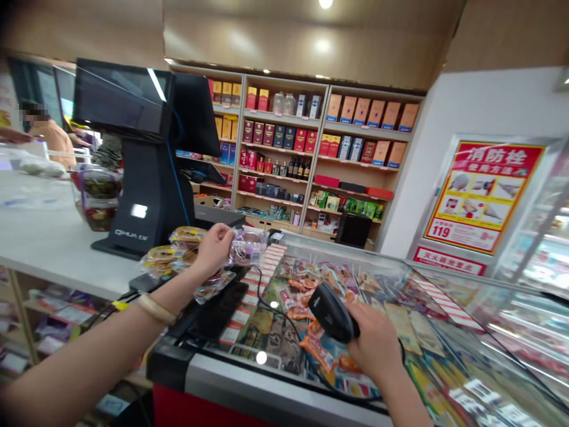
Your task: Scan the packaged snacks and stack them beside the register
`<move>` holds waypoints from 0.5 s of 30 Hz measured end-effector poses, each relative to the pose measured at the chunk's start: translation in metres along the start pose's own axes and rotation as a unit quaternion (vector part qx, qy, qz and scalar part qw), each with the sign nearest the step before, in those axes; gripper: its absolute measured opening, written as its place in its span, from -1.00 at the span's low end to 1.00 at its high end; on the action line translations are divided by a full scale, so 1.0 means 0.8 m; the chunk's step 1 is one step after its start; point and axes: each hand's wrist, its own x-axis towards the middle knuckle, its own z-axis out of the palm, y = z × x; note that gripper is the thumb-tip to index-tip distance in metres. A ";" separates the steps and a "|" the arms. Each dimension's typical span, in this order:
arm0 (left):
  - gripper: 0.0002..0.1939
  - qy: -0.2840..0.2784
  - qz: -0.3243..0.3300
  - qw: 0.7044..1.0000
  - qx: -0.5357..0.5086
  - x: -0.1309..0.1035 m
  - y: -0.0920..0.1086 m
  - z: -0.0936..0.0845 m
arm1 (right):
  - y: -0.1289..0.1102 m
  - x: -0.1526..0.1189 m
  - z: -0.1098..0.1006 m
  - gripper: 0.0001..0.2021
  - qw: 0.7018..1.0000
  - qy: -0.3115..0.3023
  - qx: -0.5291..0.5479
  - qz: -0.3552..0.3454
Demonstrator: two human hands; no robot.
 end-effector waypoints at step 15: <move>-0.55 0.098 0.001 0.951 0.294 0.077 -0.043 -0.102 | 0.039 -0.021 0.014 -0.77 0.997 0.036 -0.053 0.029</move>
